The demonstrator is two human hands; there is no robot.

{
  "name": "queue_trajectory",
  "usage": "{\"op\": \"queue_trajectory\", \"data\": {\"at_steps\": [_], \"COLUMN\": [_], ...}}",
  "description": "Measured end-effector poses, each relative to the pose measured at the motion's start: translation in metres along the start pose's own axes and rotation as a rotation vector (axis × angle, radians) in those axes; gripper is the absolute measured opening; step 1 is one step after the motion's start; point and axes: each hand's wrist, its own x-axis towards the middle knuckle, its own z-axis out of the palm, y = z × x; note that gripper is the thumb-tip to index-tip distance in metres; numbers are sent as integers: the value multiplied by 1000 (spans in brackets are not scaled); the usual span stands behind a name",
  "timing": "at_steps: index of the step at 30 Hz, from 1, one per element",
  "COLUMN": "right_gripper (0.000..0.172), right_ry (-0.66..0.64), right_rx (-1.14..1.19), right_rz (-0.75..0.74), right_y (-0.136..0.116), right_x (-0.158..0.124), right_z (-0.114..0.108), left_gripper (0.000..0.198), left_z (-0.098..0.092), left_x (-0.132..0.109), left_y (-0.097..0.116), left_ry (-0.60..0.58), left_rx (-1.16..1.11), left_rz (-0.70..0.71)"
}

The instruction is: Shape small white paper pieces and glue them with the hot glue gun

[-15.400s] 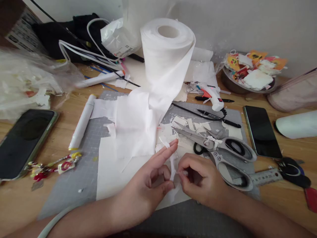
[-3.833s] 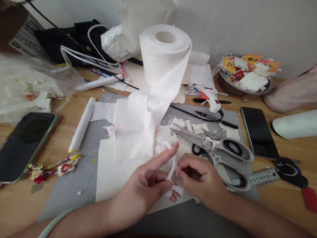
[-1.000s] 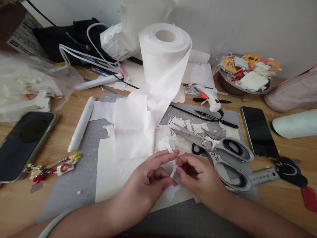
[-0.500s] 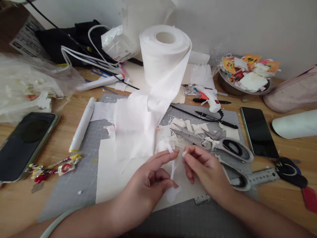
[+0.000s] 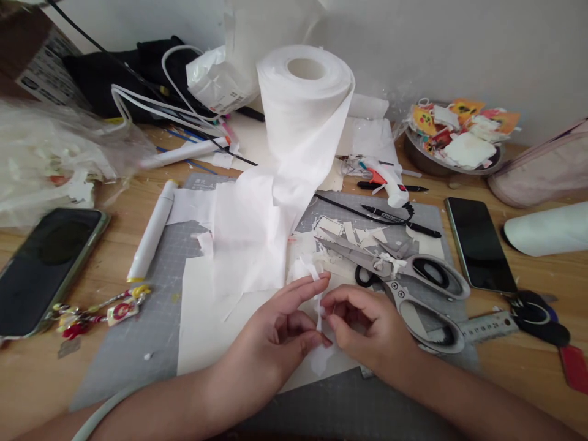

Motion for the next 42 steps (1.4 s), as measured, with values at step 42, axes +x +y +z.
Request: {"op": "queue_trajectory", "data": {"at_steps": [42], "right_gripper": [11], "right_ry": [-45], "right_rx": [45], "right_rz": [-56], "right_y": [0], "right_x": [-1], "right_z": [-3], "left_gripper": [50], "left_z": [-6], "left_x": [1], "left_y": [3], "left_ry": [-132], "left_rx": [14], "left_rz": [16]}}
